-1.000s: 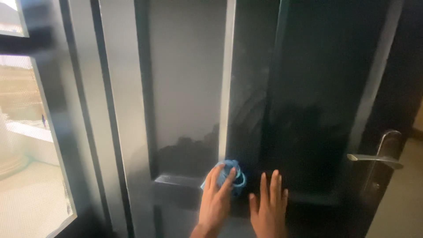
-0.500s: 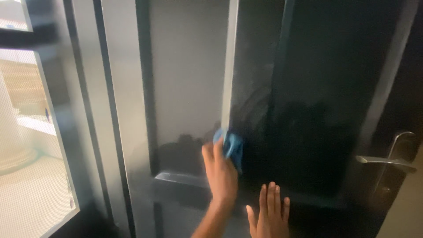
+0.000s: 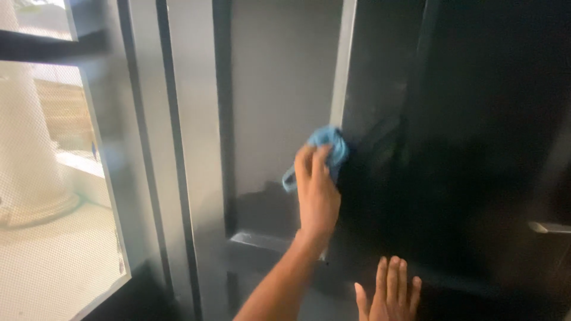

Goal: Wiping a dark wooden door and its handle with a blue cloth.

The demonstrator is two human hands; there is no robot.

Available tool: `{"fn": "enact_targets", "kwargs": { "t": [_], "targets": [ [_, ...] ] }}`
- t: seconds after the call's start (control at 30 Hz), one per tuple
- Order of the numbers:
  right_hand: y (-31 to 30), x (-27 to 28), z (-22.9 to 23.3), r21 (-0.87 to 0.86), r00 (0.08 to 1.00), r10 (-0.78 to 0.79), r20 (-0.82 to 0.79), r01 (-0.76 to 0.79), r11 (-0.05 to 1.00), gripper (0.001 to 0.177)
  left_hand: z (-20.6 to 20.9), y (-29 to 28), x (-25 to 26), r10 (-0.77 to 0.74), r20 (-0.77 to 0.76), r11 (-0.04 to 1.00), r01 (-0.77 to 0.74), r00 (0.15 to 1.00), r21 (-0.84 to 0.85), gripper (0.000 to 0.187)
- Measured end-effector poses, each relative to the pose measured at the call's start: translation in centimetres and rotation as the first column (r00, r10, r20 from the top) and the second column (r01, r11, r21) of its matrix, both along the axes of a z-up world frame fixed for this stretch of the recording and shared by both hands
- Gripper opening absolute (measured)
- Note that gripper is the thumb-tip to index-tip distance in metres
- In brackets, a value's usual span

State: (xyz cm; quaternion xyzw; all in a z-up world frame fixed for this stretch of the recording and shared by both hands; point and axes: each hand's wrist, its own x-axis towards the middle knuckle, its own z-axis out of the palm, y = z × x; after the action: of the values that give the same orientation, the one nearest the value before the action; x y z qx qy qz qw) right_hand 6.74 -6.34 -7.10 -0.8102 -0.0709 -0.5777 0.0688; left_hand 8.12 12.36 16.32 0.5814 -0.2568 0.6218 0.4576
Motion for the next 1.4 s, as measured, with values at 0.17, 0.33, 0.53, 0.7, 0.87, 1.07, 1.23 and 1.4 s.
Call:
{"fn": "enact_targets", "kwargs": {
  "t": [0.17, 0.33, 0.53, 0.7, 0.87, 1.07, 1.23, 1.4],
  "targets": [
    [0.0, 1.0, 0.0, -0.007, 0.999, -0.019, 0.029, 0.019, 1.0, 0.084, -11.5, 4.6, -1.3, 0.172, -0.254, 0.973, -0.124, 0.952, 0.197, 0.06],
    [-0.1, 0.6, -0.1, -0.038, 0.999, -0.015, 0.029, 0.016, 0.999, 0.085, -11.2, 8.0, -1.4, 0.268, -0.413, 0.96, -0.205, 0.87, 0.19, 0.06],
    [0.8, -0.2, -0.1, 0.071, 0.999, -0.022, -0.028, 0.024, 0.997, 0.086, 0.2, 5.6, 1.3, 0.197, -0.301, 0.918, -0.283, 0.933, -0.278, 0.048],
    [-0.7, 1.4, -1.9, 0.031, 0.996, -0.061, -0.061, 0.063, 0.998, 0.083, -5.7, 4.6, -1.6, 0.198, -0.082, 0.93, -0.161, 0.977, 0.329, 0.057],
    [0.9, -1.9, 2.0, -0.178, 0.868, -0.333, -0.369, 0.286, 0.942, 0.085, -7.8, 10.9, -1.5, 0.204, -0.333, 0.979, -0.196, 0.921, 0.057, 0.051],
    [0.6, 0.3, -1.9, 0.077, 0.999, -0.027, -0.046, 0.031, 0.997, 0.084, 0.2, 8.8, -0.9, 0.113, -0.399, 0.954, -0.211, 0.91, -0.212, 0.067],
    [0.4, 0.0, 0.5, 0.064, 0.998, -0.058, -0.024, 0.059, 0.996, 0.084, -7.0, 8.1, 0.6, 0.273, -0.122, 0.863, -0.187, 0.954, 0.47, 0.071],
    [2.3, -3.1, 4.6, -0.355, 0.597, -0.558, -0.576, 0.432, 0.829, 0.089, -12.5, 12.1, -0.1, 0.365, -0.26, 0.849, -0.206, 0.894, 0.486, 0.071]
  ]
}}
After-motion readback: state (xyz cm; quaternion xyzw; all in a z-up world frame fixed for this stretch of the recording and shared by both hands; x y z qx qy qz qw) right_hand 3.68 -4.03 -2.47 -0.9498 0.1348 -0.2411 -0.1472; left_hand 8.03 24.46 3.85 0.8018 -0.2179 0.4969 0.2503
